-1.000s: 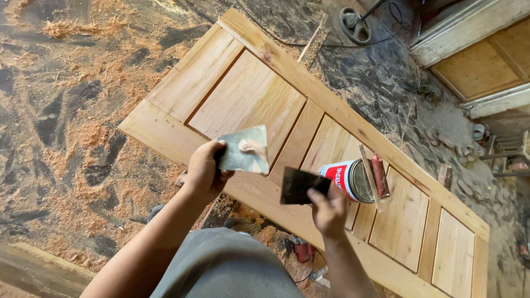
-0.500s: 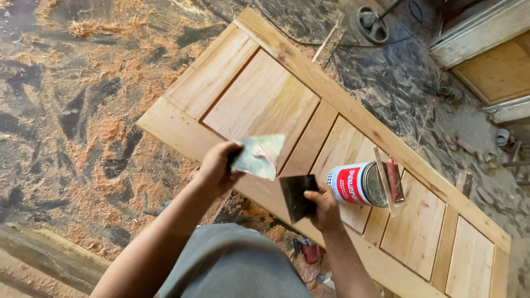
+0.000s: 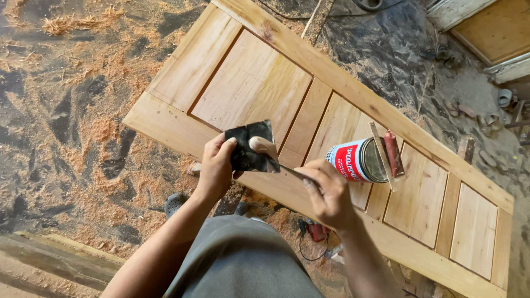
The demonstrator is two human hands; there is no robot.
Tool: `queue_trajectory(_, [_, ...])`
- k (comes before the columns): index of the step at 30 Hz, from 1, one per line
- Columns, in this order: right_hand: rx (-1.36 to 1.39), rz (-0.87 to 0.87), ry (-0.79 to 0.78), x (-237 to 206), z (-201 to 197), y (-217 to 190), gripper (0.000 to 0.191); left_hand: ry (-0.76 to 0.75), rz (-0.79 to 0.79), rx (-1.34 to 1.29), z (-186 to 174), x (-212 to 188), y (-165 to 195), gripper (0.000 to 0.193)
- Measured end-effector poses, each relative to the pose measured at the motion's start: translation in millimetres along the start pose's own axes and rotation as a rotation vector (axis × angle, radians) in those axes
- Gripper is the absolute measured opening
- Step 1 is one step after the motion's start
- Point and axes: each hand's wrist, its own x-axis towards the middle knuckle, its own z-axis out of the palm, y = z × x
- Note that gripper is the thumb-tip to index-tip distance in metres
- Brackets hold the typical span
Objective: The person sands the surface and edges of a wooden door panel with a sanding block, then opens a can of wood filler, scoops filler onto a spreader with a wooden stick, and spreads the filler over defects on the door panels and edges.
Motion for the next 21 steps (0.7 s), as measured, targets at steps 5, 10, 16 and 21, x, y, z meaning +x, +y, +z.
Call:
queue_trajectory(5, [-0.01, 0.07, -0.134, 7, -2, -12, 0.016, -0.029, 0.024, 0.141, 0, -6, 4, 0.022])
queue_trajectory(10, [-0.056, 0.085, -0.091, 9, 6, -19, 0.014, 0.119, 0.112, 0.342, 11, -19, 6, 0.024])
queue_trajectory(16, [0.051, 0.205, -0.047, 10, 13, -22, 0.011, 0.268, 0.164, 0.397, 23, -25, -3, 0.026])
queue_trajectory(21, [0.122, 0.251, -0.053, 11, 6, -10, 0.01, 0.21, 0.096, 0.358, 13, -15, -8, 0.026])
